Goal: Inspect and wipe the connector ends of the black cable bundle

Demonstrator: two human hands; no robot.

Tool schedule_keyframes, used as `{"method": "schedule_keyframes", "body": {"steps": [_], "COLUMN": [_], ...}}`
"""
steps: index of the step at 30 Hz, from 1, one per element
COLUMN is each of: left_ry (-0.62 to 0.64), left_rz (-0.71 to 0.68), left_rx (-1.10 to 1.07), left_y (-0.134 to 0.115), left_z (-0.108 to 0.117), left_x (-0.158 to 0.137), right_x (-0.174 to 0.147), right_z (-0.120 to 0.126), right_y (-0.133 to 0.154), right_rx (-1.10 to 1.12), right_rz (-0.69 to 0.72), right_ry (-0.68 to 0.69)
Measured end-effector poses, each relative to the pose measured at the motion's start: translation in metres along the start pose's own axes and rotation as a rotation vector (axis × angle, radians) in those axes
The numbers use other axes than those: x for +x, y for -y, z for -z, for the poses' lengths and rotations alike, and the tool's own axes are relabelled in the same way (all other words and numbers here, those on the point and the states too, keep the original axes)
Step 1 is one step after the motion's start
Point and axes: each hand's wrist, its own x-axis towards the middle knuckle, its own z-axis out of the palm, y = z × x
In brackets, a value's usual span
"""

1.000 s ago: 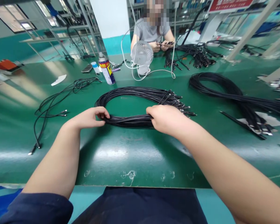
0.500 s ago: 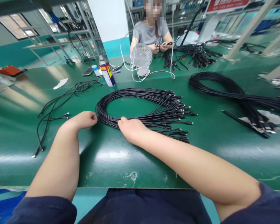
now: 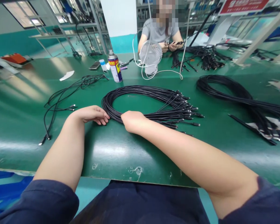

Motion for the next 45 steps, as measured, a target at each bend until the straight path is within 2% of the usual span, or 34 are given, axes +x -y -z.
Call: {"method": "schedule_keyframes", "body": {"steps": [5,8,13,18,24,28,32,35,37,39,45], "left_ry": [0.039,0.054,0.094,0.15,0.219,0.256,0.265,0.258,0.249,0.238,0.178], "left_rz": [-0.056,-0.12,-0.24,-0.314,-0.346,-0.319,-0.31,-0.306,-0.302,-0.298,-0.282], "left_rx": [-0.176,-0.26,-0.393,-0.465,-0.474,-0.438,-0.429,-0.418,-0.411,-0.405,-0.339], "left_y": [0.01,0.013,0.014,0.018,0.021,0.018,0.017,0.02,0.021,0.021,0.016], "left_z": [0.003,0.004,0.003,0.0,-0.003,-0.006,-0.008,-0.006,-0.005,-0.005,-0.01], "left_x": [0.01,0.013,0.017,0.027,0.03,0.029,0.031,0.034,0.035,0.036,0.032], "right_x": [0.005,0.002,0.0,0.012,0.012,0.01,0.001,-0.014,-0.028,-0.043,-0.081], "right_z": [-0.003,-0.009,-0.01,-0.006,-0.004,0.014,0.035,0.04,0.036,0.025,-0.019], "right_y": [-0.002,0.006,0.003,-0.004,0.001,-0.001,-0.007,-0.02,-0.033,-0.047,-0.076], "right_rx": [0.015,-0.008,0.007,-0.001,0.009,0.067,0.145,0.136,0.096,0.039,-0.129], "right_rz": [-0.057,-0.108,-0.098,-0.143,-0.116,-0.108,-0.085,-0.073,-0.089,-0.113,-0.228], "right_ry": [0.02,-0.02,-0.118,-0.149,-0.173,-0.085,0.133,0.277,0.314,0.286,0.031]}}
